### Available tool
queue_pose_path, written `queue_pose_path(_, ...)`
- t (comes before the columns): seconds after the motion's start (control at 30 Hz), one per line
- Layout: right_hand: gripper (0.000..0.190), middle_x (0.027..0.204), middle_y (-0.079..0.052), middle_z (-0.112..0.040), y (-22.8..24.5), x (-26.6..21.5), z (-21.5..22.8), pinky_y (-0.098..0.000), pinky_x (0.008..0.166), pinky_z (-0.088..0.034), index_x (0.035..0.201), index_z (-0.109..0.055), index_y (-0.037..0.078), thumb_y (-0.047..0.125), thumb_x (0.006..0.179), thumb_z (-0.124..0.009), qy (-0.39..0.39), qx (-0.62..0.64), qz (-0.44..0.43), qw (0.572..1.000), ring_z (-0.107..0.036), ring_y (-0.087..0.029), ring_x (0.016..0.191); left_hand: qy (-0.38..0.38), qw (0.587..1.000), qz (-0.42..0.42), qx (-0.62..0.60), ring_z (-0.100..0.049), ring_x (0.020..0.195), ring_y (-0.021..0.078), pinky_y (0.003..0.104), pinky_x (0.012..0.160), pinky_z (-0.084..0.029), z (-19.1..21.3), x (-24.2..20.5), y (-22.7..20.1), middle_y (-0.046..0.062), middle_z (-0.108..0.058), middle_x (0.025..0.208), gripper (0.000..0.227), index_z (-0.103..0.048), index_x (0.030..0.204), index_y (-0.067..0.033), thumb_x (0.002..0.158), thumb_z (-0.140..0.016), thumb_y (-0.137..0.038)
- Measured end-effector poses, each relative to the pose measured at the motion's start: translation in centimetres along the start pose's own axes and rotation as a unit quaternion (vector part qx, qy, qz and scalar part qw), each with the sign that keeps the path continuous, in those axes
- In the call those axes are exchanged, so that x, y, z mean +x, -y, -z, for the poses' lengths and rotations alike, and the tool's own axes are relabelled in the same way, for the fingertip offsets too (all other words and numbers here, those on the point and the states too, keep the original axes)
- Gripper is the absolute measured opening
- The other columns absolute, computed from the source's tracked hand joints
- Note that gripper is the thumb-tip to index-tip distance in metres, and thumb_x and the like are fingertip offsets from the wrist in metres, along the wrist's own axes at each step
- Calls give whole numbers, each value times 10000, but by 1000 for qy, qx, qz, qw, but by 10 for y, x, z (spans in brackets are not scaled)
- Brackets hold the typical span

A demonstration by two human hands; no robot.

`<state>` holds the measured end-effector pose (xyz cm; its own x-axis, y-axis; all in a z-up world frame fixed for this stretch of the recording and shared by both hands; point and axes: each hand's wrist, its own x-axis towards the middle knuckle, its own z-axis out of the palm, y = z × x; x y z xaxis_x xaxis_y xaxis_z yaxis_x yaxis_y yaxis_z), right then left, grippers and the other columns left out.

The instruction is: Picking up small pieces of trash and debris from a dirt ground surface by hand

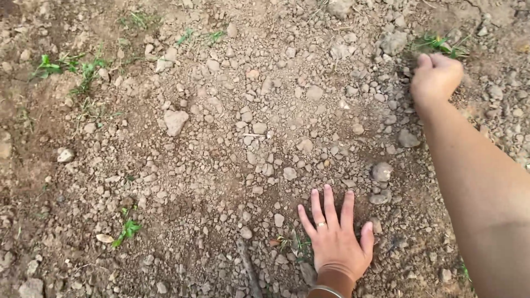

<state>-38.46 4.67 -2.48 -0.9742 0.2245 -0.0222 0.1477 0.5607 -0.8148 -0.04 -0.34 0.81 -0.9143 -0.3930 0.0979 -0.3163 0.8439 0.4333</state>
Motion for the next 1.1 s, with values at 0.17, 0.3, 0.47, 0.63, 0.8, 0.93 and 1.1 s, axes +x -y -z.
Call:
queue_pose_path(0.17, 400, 1020, -16, -781, 0, -17, 7, -209, 978, -609, 590, -607, 179, 125, 984, -649, -43, 26, -30, 998, -768, -50, 992, 13, 1000, 2, 7, -194, 1462, 462, 724, 1125, -36, -2, 0, -1, 216, -262, 1631, 636, -487, 1488, -168, 963, -393, -515)
queue_pose_path(0.3, 505, 585, 130, -462, 5, -23, 11, -386, 1146, -541, 591, -502, 242, 81, 1053, -630, -39, 74, -44, 996, -395, -3, 523, 10, 1000, 2, 16, -198, 1460, 462, 723, 1130, -40, -3, -1, 0, 217, -269, 1625, 638, -485, 1487, -173, 961, -382, -519)
queue_pose_path(0.47, 529, 578, 131, -440, 2, -20, 10, -441, 1177, -501, 582, -476, 242, 45, 1054, -613, -44, 88, -44, 994, -351, -17, 514, 29, 999, 2, 43, -165, 1470, 452, 714, 1129, -22, -8, -2, 1, 212, -217, 1645, 646, -462, 1499, -193, 965, -353, -541)
queue_pose_path(0.63, 350, 926, -13, -817, 8, -21, 6, -397, 1128, -493, 612, -671, 203, 89, 944, -684, -82, 77, -45, 993, -806, -124, 1022, 22, 998, 1, 61, -173, 1473, 440, 701, 1140, -23, -8, -3, 2, 203, -222, 1648, 653, -445, 1521, -208, 977, -344, -554)
queue_pose_path(0.8, 471, 761, 48, -618, 3, -20, 6, -407, 1155, -509, 568, -547, 230, 40, 984, -660, -75, 91, -32, 993, -555, -90, 787, 17, 999, 0, 45, -172, 1477, 448, 707, 1138, -32, -6, -2, 1, 212, -233, 1643, 648, -450, 1515, -197, 971, -355, -536)
queue_pose_path(0.93, 546, 572, 133, -515, -4, -19, 3, -312, 1051, -647, 521, -480, 246, 32, 992, -655, -95, 115, -33, 988, -501, 11, 532, 13, 998, -2, 56, -172, 1475, 449, 702, 1142, -33, -5, -3, 1, 210, -231, 1645, 657, -447, 1518, -199, 959, -371, -536)
queue_pose_path(1.1, 575, 531, 141, -395, -17, -9, -4, -289, 921, -612, 545, -407, 242, 37, 1033, -632, -110, 125, -30, 986, -334, -8, 503, 12, 999, -1, 31, -191, 1464, 461, 709, 1134, -42, -3, -1, 0, 220, -253, 1633, 649, -468, 1502, -180, 956, -384, -520)
